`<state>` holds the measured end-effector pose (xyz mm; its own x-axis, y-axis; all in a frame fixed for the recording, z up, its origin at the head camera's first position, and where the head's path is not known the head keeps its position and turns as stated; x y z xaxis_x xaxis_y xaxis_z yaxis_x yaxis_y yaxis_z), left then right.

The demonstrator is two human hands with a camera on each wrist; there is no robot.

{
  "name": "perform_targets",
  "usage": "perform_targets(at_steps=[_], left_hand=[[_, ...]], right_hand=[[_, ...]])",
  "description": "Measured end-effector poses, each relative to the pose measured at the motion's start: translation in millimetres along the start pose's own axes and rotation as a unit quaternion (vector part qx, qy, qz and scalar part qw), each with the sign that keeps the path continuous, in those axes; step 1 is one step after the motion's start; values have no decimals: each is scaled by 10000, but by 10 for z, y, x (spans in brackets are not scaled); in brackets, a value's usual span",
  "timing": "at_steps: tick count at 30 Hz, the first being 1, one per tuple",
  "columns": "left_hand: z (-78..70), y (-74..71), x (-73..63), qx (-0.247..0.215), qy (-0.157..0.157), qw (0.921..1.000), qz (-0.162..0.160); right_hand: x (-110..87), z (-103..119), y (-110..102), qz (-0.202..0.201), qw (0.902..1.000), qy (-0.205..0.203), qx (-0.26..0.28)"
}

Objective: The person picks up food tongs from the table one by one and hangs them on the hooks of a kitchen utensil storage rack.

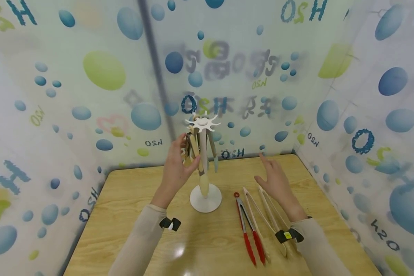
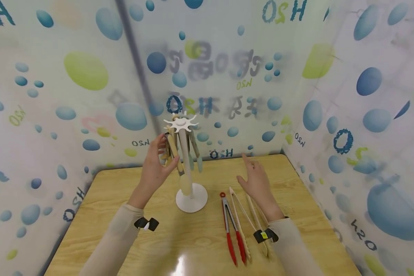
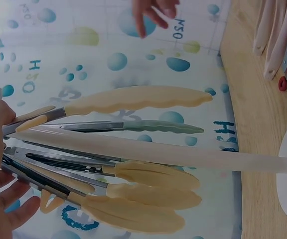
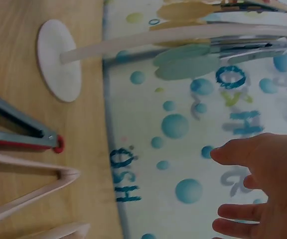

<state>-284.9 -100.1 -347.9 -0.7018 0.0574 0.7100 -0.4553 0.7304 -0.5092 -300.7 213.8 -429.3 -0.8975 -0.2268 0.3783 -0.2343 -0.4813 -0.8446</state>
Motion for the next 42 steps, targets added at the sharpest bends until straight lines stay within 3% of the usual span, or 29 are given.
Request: perform_targets(at_steps=[8,13,21,26,34,42], left_hand=[[-2,-16,26,-5,-172,9998,140],[-19,-69,46,21,-275,9996,98],[-282,-308,248,125,669,9967,-431],[-520,-334,447,638,1200,9905,-225],[-577,-218,601,1290,1147,9848,164],[-566,-183,664,980,1413,9850,129]], right_hand=[[-373,-602,541,1258,9880,892,-116],[-561,-780,777,1660,9792,1164,45],[-736,-950,969,1685,9773,1266,204],[-773,-946,989,1669,9780,1209,336],[-757,-975,1077,1583,9807,1133,179],[-732,-989,1074,1647,9781,1256,225]])
Point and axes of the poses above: each hand's wrist, its own x-axis towards the middle knuckle, its own y-axis out of the palm, z = x × y, the point moved 6 cm from there along x, towards the middle knuckle, and after that the axes turned 3 degrees about -y, right-handed, at the moved point
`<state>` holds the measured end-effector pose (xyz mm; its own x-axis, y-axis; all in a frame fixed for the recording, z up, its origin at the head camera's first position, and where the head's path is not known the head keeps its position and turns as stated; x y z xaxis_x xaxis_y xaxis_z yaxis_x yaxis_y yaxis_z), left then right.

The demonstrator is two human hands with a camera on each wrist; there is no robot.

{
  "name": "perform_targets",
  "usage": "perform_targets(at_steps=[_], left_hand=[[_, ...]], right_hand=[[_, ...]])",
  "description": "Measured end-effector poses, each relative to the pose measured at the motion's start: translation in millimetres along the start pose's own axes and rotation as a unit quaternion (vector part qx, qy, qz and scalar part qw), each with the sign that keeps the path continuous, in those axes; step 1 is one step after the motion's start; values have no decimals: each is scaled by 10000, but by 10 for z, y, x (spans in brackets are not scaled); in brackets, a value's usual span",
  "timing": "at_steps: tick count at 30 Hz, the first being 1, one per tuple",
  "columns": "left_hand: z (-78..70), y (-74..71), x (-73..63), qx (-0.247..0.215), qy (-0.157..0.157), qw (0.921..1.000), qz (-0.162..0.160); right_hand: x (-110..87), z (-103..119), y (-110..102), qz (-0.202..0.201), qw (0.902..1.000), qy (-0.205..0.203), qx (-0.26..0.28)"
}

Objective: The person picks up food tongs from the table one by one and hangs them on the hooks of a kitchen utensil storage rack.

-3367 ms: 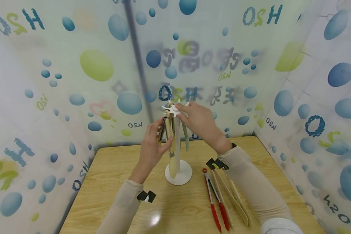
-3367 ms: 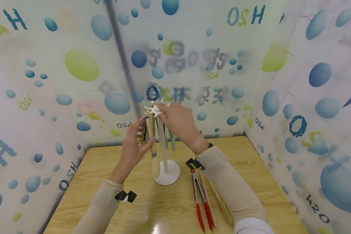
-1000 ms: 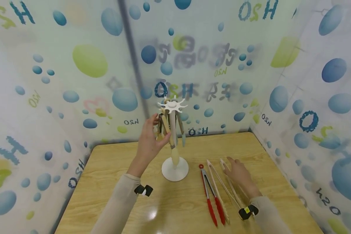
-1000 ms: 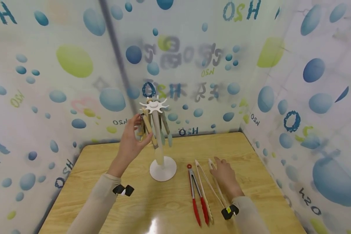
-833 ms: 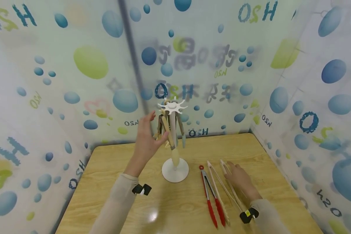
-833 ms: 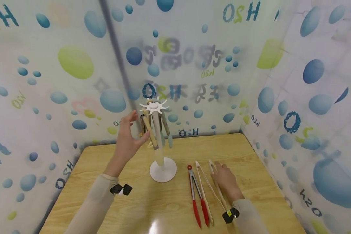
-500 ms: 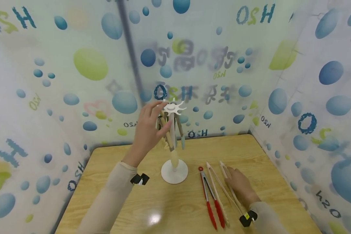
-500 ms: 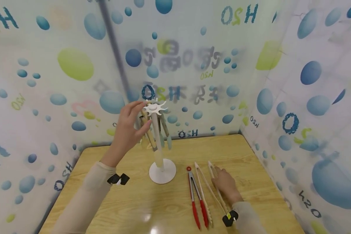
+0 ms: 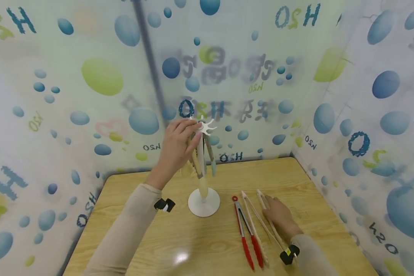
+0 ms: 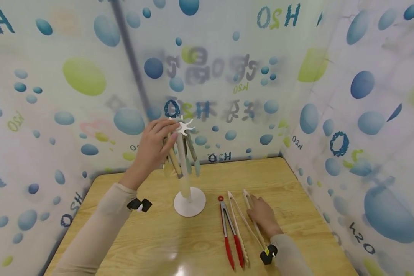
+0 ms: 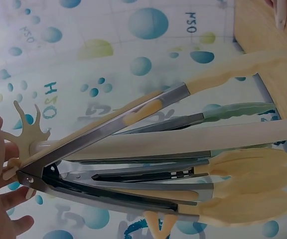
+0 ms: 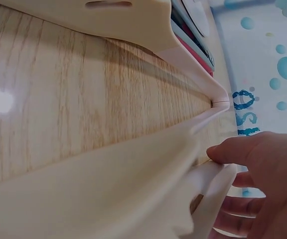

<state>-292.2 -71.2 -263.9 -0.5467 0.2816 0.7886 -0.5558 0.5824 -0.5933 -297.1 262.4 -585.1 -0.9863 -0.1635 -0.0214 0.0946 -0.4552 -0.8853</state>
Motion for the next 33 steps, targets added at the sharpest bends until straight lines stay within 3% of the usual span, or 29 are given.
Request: perform_targets(at_steps=[9,14,24,33], left_hand=[[-3,14,6,-132,-84,9998,103],[-8,14,-1,-54,-152,9999,22],[27,5,-5,-245,-303,9992,-24],[33,30,-23,-242,-324,9991,149]], right_hand=[[69,18,-13,-123,9995,-108,-265],[73,6,-69,-416,9988,-163,-205],[163,170,-406,-822,9963,-226,49],[227,374,-730,-1251,9912,-433,86]])
Point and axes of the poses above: each hand's wrist, its own x-axis towards the middle knuckle, its own y-axis out of the palm, z = x × y, the point moved 6 cm from there along x, towards the middle knuckle, and after that the axes turned 3 degrees about -y, right-handed, at the moved point
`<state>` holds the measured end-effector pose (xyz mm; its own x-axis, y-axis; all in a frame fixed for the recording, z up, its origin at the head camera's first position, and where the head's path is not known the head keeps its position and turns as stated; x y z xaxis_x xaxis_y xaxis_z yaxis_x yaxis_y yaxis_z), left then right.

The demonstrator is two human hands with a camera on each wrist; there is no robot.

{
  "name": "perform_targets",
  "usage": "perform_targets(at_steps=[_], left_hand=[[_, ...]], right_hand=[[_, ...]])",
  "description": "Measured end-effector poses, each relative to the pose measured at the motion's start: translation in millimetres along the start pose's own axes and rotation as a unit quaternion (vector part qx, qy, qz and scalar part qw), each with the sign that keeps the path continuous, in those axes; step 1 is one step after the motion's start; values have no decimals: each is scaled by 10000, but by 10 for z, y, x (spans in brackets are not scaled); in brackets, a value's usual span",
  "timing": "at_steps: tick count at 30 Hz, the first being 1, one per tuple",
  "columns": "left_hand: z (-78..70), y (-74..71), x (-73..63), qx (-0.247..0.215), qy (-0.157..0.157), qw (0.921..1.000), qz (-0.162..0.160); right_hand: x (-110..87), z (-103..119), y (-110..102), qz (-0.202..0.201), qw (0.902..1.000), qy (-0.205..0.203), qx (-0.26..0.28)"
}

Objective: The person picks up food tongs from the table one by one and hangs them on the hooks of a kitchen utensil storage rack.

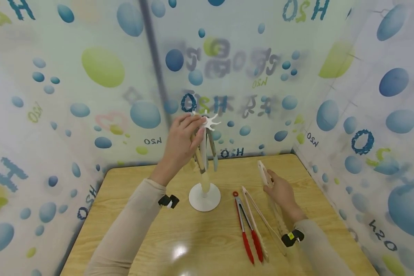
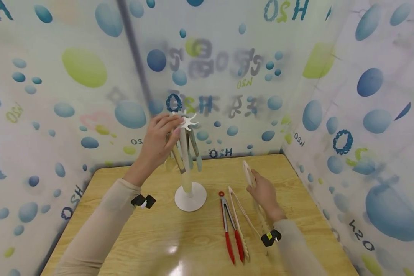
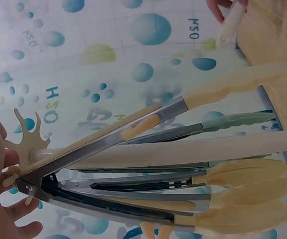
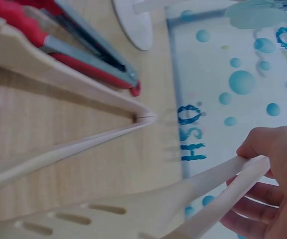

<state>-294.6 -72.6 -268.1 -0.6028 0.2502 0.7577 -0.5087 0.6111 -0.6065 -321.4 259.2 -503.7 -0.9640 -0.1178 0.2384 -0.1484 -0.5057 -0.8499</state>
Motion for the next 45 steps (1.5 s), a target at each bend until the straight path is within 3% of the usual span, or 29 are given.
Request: perform_targets(at_steps=[9,15,22,31,35,41,45], left_hand=[[18,4,6,-121,-72,9998,137],[23,-2,8,-239,-99,9995,207],[30,2,5,-299,-146,9991,278],[25,-18,14,-286,-147,9990,325],[21,-17,16,-262,-154,9987,402],[17,-32,13,-295,-185,9984,445],[21,-39,11,-305,-173,9982,478]], right_hand=[[211,252,-257,-580,9963,-631,64],[355,488,-456,-1082,9911,-698,341],[435,731,-587,-1760,9795,-756,620],[557,1056,-715,-2299,9595,-1355,906],[611,1182,-767,-2378,9549,-1495,958],[747,1408,-811,-2086,9573,-1745,976],[819,1612,-872,-1961,9528,-2090,1002]])
Point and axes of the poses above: each hand's wrist, its own x-axis towards the middle knuckle, its own y-axis out of the palm, z = x × y, the point moved 6 cm from there along x, towards the middle knuckle, and after that the axes turned 3 degrees about -y, right-handed, at the moved point
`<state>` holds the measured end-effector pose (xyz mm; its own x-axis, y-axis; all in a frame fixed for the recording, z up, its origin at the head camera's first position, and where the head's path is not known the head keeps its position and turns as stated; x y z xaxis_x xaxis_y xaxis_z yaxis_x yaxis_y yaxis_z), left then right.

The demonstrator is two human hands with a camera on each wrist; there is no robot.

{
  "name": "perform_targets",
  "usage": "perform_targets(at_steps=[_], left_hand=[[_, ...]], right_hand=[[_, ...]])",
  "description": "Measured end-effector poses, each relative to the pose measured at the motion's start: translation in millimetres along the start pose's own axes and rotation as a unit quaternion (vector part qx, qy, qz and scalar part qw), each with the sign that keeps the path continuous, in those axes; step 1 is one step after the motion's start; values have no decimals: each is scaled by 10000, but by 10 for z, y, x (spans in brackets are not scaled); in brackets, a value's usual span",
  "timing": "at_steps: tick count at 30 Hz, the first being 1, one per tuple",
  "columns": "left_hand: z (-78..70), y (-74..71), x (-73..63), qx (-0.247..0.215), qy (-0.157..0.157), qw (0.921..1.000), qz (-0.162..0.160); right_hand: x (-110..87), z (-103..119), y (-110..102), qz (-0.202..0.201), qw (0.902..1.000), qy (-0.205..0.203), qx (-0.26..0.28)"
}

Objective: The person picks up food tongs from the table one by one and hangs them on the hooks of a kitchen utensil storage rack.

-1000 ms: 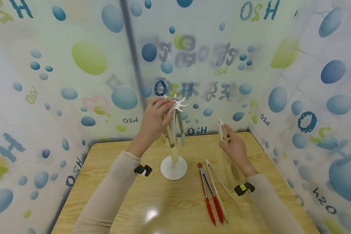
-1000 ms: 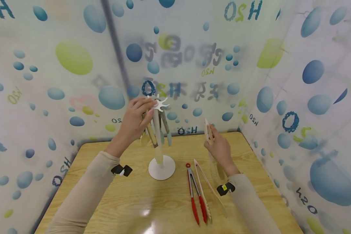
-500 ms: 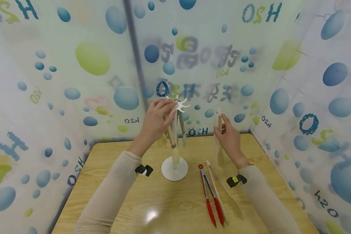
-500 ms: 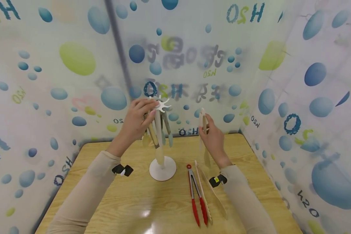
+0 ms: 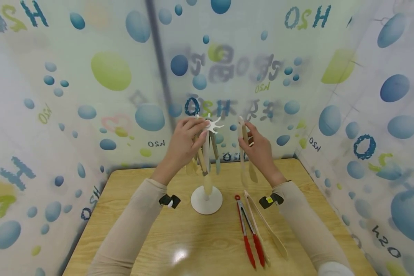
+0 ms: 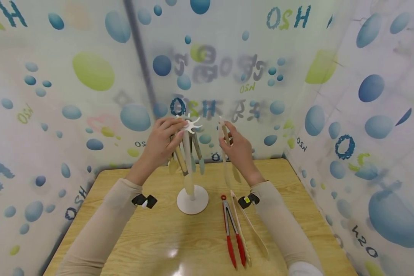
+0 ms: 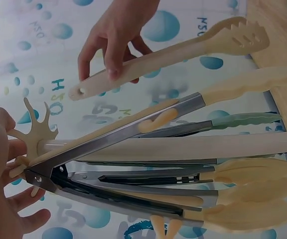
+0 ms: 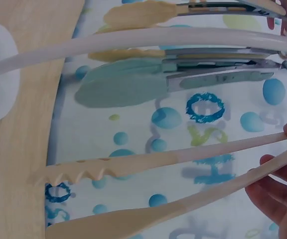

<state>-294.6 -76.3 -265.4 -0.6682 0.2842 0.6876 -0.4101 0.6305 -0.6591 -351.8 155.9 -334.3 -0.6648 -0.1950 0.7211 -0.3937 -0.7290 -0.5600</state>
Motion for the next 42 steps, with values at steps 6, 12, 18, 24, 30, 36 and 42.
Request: perform_targets(at_steps=[6,12,18,24,30,36,42], left_hand=[[7,-13,-6,-16,36,10000,59],[21,-19,-12,-107,-42,9999,94],[48,-4,-22,-229,-117,9995,158],[52,-2,-18,-248,-116,9995,166],[58,0,-18,-237,-114,9995,170],[60,-4,-23,-304,-69,9995,103],[74,1,-19,-354,-70,9993,72]], right_hand=[[174,229,15,-27,9990,-430,66],[247,345,53,-30,9976,-672,-133],[258,411,83,-109,9958,-861,-283],[274,495,108,-77,9921,-1077,-635],[248,553,140,-146,9879,-1266,-883],[199,568,200,-173,9856,-1356,-992],[172,586,251,-234,9864,-1313,-965]])
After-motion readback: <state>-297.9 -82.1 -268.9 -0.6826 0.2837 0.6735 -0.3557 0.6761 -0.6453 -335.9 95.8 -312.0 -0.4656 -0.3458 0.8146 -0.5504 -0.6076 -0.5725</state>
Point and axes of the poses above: each hand's wrist, its own x-axis towards the middle knuckle, its own y-axis out of the palm, z = x × y, the point moved 6 cm from there along x, towards the middle knuckle, and after that the axes turned 3 degrees about -y, right-handed, at the moved point
